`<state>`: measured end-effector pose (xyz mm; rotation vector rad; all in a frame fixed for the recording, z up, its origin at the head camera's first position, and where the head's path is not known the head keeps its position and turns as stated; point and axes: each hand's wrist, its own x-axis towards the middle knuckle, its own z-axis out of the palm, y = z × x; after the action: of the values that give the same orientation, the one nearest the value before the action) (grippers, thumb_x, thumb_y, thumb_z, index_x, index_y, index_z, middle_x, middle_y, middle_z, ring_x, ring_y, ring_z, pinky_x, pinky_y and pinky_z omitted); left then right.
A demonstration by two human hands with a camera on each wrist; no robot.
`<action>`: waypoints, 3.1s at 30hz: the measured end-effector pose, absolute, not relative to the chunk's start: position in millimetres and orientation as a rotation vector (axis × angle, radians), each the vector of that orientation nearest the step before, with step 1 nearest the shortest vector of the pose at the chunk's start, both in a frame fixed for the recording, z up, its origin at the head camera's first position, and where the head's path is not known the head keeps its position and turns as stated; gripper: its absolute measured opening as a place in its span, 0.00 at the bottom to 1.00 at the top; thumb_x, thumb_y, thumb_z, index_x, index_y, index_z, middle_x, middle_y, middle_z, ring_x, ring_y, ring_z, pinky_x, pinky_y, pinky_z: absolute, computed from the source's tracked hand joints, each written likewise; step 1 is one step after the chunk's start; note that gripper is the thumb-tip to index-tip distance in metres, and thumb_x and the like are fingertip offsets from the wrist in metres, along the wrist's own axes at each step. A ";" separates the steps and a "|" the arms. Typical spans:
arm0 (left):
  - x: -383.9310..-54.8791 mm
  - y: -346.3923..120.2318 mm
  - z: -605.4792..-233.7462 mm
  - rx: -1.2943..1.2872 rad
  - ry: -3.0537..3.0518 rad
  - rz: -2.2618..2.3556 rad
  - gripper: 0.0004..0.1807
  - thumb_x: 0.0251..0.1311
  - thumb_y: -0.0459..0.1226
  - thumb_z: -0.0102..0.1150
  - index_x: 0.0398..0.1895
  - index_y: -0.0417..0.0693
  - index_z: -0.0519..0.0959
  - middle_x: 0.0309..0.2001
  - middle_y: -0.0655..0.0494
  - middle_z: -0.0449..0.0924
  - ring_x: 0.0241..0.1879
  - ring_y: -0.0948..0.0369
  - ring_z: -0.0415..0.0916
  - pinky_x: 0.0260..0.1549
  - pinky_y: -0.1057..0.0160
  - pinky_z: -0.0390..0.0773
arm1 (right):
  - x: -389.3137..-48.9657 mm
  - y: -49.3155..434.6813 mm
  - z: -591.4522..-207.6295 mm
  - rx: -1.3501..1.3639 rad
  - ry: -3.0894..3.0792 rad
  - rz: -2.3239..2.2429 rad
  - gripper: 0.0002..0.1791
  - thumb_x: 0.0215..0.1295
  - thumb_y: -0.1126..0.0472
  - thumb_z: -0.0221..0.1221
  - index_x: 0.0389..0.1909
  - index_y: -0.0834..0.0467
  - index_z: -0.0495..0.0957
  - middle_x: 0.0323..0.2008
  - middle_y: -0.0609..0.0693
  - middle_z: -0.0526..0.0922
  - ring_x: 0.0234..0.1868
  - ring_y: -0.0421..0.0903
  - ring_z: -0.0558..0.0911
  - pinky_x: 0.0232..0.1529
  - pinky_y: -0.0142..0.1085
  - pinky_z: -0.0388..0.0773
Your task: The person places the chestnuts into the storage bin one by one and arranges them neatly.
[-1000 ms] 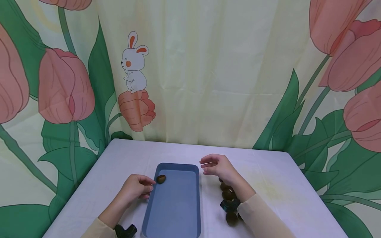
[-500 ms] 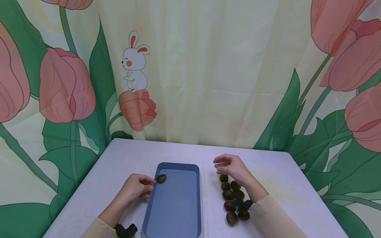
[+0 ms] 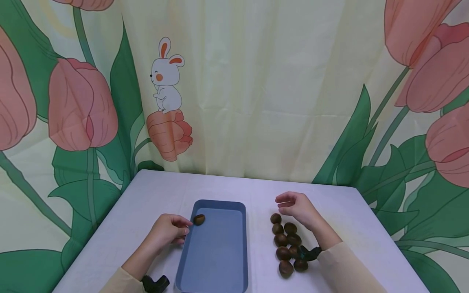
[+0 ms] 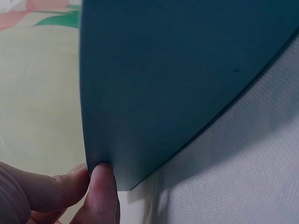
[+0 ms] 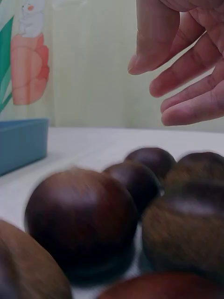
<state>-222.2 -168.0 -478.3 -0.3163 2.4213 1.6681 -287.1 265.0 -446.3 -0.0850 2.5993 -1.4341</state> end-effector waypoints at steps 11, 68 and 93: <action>-222.4 -168.6 -477.6 -0.328 2.428 1.649 0.10 0.63 0.23 0.70 0.45 0.38 0.91 0.39 0.45 0.87 0.28 0.59 0.83 0.28 0.60 0.90 | -290.0 270.5 -465.6 -0.084 2.602 -1.375 0.19 0.70 0.66 0.66 0.60 0.65 0.83 0.57 0.62 0.88 0.54 0.52 0.89 0.57 0.47 0.89; -223.0 -167.8 -477.6 -0.325 2.416 1.653 0.10 0.63 0.22 0.69 0.46 0.37 0.90 0.37 0.46 0.85 0.29 0.58 0.82 0.29 0.60 0.90 | -299.4 254.1 -477.9 -0.047 2.708 -1.126 0.10 0.63 0.65 0.74 0.43 0.57 0.87 0.40 0.50 0.89 0.42 0.46 0.85 0.49 0.45 0.83; -222.8 -168.2 -479.5 -0.291 2.428 1.669 0.10 0.62 0.23 0.70 0.45 0.36 0.90 0.35 0.46 0.84 0.28 0.59 0.82 0.28 0.60 0.90 | -300.1 252.5 -465.8 -0.030 2.671 -1.219 0.10 0.64 0.66 0.73 0.45 0.58 0.87 0.43 0.52 0.89 0.43 0.47 0.86 0.48 0.42 0.88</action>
<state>-222.8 -168.2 -479.5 -0.2912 2.4279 1.6692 -300.1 252.5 -465.8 -0.0300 2.6715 -1.2192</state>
